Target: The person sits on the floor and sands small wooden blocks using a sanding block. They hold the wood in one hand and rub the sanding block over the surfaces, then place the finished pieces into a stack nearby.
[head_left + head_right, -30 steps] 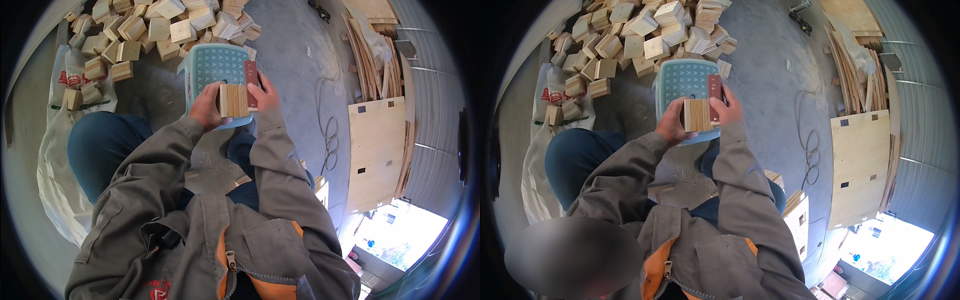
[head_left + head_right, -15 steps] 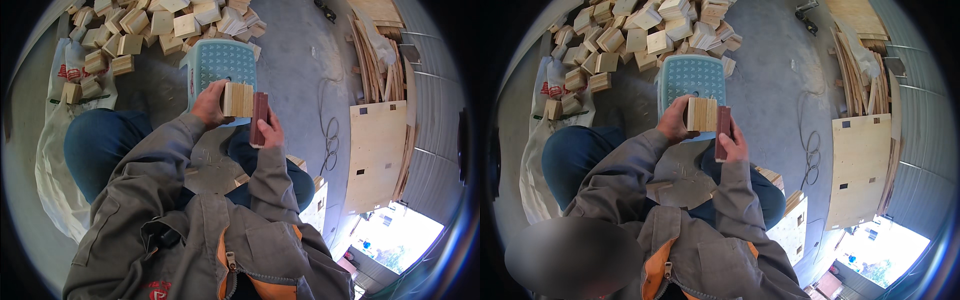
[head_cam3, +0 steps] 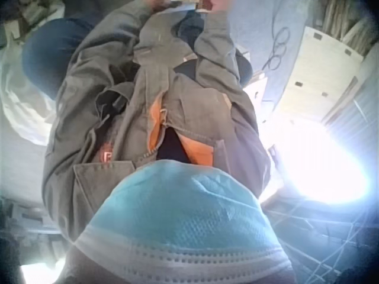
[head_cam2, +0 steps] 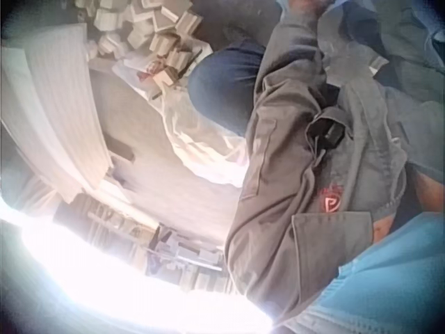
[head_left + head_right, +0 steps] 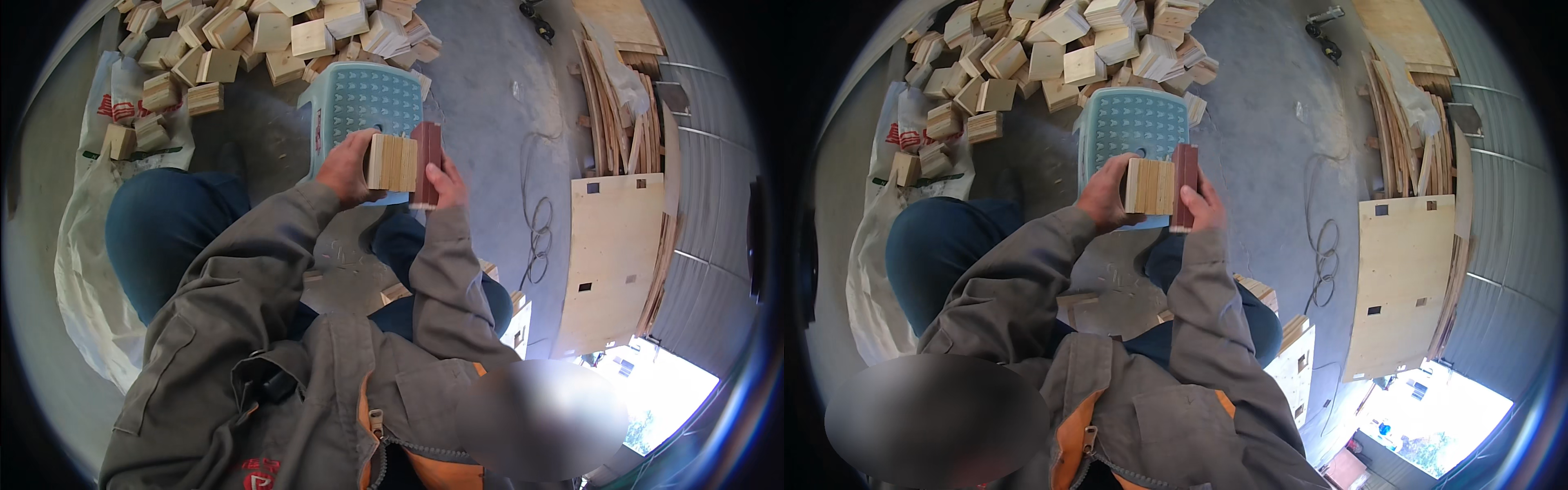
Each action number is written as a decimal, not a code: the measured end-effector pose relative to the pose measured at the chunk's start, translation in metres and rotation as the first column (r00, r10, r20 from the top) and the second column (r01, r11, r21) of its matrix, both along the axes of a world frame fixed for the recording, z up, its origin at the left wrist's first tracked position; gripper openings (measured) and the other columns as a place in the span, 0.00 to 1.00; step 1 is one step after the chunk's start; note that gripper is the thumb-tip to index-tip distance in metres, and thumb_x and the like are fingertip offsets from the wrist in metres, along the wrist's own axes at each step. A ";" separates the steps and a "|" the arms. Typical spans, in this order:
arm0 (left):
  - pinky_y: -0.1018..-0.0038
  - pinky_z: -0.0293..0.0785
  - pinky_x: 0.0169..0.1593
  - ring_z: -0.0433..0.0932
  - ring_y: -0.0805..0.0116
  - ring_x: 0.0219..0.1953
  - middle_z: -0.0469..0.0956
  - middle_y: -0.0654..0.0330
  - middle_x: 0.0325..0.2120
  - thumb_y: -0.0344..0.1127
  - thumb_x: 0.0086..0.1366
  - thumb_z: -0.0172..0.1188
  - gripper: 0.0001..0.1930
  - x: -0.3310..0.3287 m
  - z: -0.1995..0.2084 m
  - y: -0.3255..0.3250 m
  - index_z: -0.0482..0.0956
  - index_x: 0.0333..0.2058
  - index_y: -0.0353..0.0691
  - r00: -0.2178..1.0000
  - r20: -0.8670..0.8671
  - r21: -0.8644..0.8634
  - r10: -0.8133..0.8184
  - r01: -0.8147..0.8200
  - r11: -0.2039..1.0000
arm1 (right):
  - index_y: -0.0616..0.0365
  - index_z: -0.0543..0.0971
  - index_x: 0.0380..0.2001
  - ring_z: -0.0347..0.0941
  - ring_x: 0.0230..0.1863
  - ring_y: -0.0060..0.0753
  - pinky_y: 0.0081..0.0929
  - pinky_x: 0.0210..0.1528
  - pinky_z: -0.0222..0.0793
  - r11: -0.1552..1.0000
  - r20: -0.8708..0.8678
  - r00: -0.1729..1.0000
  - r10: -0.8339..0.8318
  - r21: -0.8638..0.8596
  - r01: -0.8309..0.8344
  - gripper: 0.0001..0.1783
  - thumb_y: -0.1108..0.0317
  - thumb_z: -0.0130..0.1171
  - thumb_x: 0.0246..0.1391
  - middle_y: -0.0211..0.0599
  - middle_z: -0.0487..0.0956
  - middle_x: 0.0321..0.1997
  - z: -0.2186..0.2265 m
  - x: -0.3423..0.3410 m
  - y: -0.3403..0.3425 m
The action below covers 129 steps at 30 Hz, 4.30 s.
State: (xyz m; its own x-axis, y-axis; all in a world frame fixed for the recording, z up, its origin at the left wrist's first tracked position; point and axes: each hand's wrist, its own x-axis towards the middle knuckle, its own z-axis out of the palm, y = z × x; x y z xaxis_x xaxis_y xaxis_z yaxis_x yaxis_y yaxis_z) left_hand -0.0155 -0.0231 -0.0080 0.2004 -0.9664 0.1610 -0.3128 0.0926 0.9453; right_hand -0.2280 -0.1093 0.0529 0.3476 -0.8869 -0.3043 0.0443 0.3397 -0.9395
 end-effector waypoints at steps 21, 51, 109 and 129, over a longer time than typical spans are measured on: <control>0.54 0.73 0.65 0.75 0.41 0.63 0.74 0.49 0.60 0.35 0.36 0.89 0.56 -0.001 0.003 -0.001 0.66 0.66 0.46 1.000 0.019 0.017 0.003 -0.003 1.000 | 0.68 0.68 0.73 0.84 0.52 0.45 0.40 0.57 0.82 0.985 0.104 0.994 -0.021 0.174 0.002 0.35 0.68 0.61 0.65 0.51 0.81 0.62 -0.016 0.031 -0.068; 0.53 0.70 0.68 0.74 0.42 0.65 0.74 0.48 0.60 0.35 0.38 0.88 0.55 -0.002 0.006 0.000 0.65 0.67 0.44 0.999 0.039 0.001 -0.014 0.014 1.000 | 0.63 0.72 0.73 0.81 0.58 0.35 0.32 0.60 0.78 0.996 -0.007 0.998 0.070 0.051 -0.070 0.34 0.67 0.63 0.64 0.44 0.81 0.64 -0.010 0.019 -0.075; 0.53 0.68 0.68 0.73 0.44 0.66 0.74 0.48 0.62 0.44 0.49 0.82 0.48 -0.013 -0.045 -0.014 0.67 0.67 0.42 1.000 0.005 -0.082 -0.026 0.026 0.996 | 0.49 0.78 0.68 0.71 0.69 0.56 0.51 0.69 0.66 0.526 -0.809 0.469 -0.355 -0.587 -0.615 0.38 0.63 0.72 0.51 0.47 0.68 0.78 0.047 0.057 0.084; 0.53 0.69 0.67 0.73 0.45 0.66 0.74 0.49 0.63 0.41 0.54 0.78 0.44 -0.015 -0.067 -0.027 0.66 0.68 0.44 0.998 0.055 -0.048 0.040 -0.038 0.998 | 0.47 0.76 0.70 0.72 0.66 0.58 0.50 0.69 0.66 0.507 -0.814 0.476 -0.332 -0.580 -0.638 0.40 0.63 0.72 0.51 0.49 0.66 0.80 0.039 0.059 0.092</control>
